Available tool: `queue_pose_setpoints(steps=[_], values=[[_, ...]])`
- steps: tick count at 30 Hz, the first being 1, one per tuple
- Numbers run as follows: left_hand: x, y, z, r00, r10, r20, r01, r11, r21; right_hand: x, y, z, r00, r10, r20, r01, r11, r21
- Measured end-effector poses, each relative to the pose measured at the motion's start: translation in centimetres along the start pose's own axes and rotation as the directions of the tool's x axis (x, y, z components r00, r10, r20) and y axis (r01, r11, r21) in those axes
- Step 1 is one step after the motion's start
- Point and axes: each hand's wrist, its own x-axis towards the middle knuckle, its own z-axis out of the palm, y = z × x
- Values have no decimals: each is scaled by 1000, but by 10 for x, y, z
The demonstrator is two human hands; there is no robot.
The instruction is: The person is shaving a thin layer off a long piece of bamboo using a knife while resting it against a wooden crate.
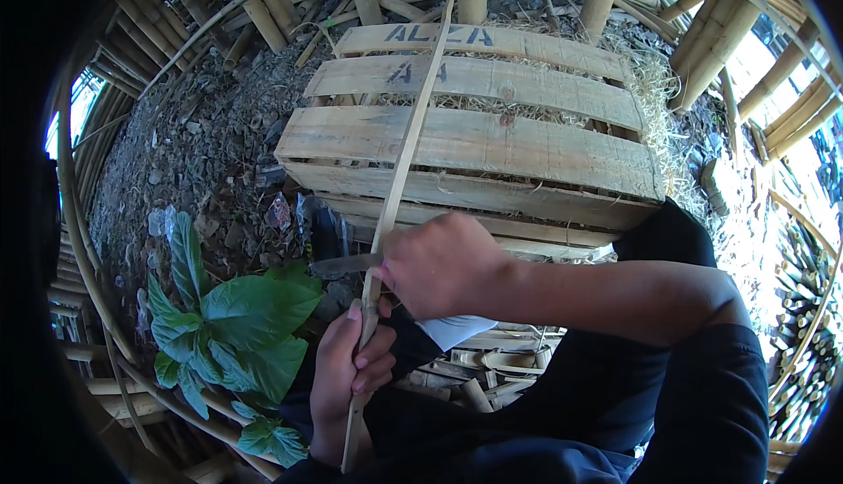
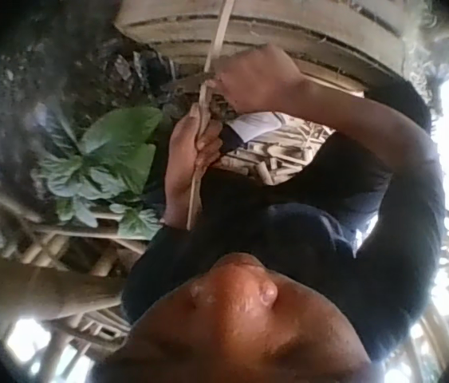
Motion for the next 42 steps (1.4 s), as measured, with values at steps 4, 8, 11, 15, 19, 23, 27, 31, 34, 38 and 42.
queue_pose_setpoints(steps=[4, 8, 11, 15, 19, 23, 27, 31, 34, 38, 42], values=[[-4, -1, 4, 1000, -12, -7, 12, 1000, -16, 4, 15, -6, 999, 15, -31, -14, 999, 37], [-3, 0, 6, 1000, -6, -17, 6, 1000, 17, 4, 4, -5, 988, 139, 60, -142, 988, 54], [-8, -1, 7, 1000, -25, -1, 25, 999, -22, 12, 12, -21, 971, 230, 56, -230, 973, -8], [-9, 0, 11, 1000, -8, -16, 8, 1000, 1, 12, 11, -27, 952, 231, 201, -225, 973, -55], [-7, 2, 8, 1000, 5, 9, -5, 1000, -1, 13, 17, -29, 940, 306, 150, -302, 952, -50], [-5, 0, 6, 999, -35, 42, 35, 999, 7, 5, 5, -12, 996, 91, 11, -90, 994, -54], [-7, -1, 7, 999, -26, 30, 26, 1000, -9, 23, 30, -43, 895, 387, 222, -362, 921, -145], [-6, 0, 8, 1000, -19, 23, 19, 1000, -1, 14, 18, -28, 924, 342, 171, -331, 939, -90], [-5, -3, 11, 1000, -26, 10, 26, 1000, -17, 1, 7, -25, 977, 119, 175, -114, 993, -41], [-10, 2, 6, 997, -35, 71, 35, 999, 13, 17, 62, -35, 902, 432, 7, -418, 878, -234], [-5, -1, 9, 999, -33, 31, 32, 999, 8, 5, 15, -27, 939, 320, 123, -305, 944, -131]])
